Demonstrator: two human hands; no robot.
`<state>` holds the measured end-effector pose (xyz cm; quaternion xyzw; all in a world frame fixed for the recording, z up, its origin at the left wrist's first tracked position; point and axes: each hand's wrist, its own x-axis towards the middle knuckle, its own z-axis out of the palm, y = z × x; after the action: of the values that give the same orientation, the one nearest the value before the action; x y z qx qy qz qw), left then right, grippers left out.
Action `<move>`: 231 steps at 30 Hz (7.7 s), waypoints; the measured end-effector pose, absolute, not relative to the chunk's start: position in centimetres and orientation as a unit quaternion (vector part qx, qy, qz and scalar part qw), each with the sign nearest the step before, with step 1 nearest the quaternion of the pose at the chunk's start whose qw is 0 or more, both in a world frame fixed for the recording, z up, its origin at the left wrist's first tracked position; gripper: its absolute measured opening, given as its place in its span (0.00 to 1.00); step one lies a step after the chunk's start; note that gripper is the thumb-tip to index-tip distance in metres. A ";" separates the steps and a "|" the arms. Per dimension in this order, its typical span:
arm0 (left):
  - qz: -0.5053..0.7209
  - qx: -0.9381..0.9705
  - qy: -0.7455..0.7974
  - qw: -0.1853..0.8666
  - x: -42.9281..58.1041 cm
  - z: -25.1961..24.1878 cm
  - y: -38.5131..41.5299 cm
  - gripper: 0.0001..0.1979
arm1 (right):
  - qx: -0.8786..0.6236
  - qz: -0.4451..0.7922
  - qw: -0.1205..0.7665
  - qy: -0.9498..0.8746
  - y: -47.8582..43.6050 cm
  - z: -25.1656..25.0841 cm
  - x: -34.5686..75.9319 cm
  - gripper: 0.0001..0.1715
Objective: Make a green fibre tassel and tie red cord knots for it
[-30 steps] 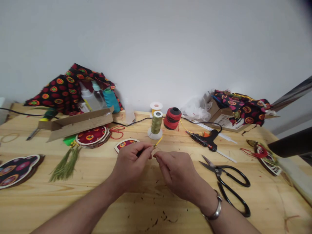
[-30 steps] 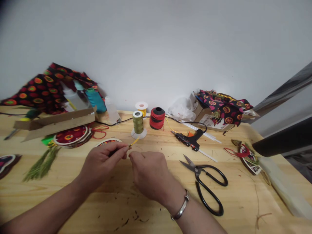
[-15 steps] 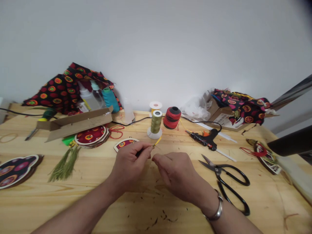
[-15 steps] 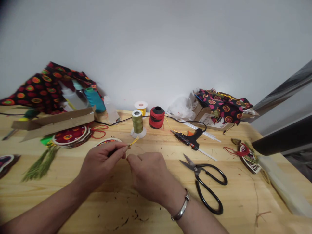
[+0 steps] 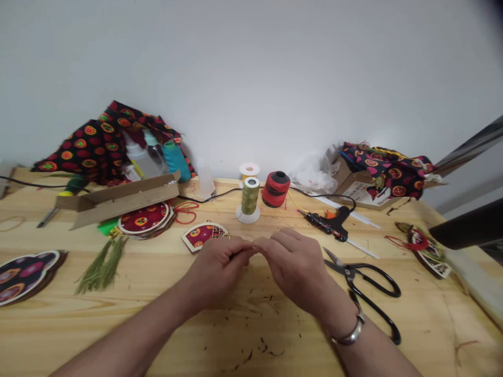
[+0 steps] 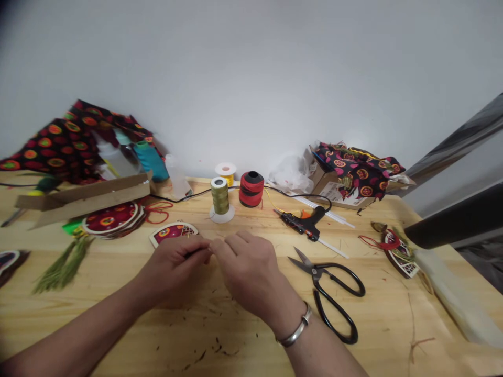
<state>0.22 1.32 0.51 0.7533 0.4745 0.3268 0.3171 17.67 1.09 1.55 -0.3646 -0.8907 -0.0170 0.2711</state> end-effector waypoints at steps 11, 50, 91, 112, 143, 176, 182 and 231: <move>0.332 0.744 0.416 0.403 0.4 1.1 0.9 0.09 | -0.422 0.290 0.351 -0.784 3.2 1.3 18.1 0.08; 0.407 0.680 0.541 0.281 0.0 0.5 1.2 0.09 | -0.399 0.097 0.186 -0.893 0.2 1.8 16.6 0.08; 0.409 0.522 0.450 0.598 0.0 0.4 1.3 0.11 | -0.416 0.587 0.411 -0.559 3.2 0.8 16.8 0.06; 0.442 0.424 0.426 0.666 0.2 -0.3 1.4 0.10 | -0.426 0.549 0.456 -0.555 2.4 1.0 15.9 0.05; 0.410 0.330 0.360 0.770 0.4 0.3 1.0 0.10 | -0.432 0.600 0.473 -0.479 2.5 0.4 16.0 0.05; 0.422 0.411 0.432 0.683 0.8 0.5 0.9 0.13 | -0.427 0.619 0.440 -0.491 2.4 0.6 16.4 0.09; 0.511 0.548 0.542 0.381 0.7 0.7 0.5 0.14 | -0.457 0.589 0.454 -0.487 2.6 0.7 16.6 0.10; 0.396 0.256 0.377 0.797 0.7 0.6 0.9 0.05 | -0.466 0.588 0.430 -0.503 2.4 0.7 16.2 0.09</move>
<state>0.68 0.92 0.56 0.2563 0.3772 0.3958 0.7971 16.16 2.44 0.74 -0.4657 -0.5026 0.5877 0.4303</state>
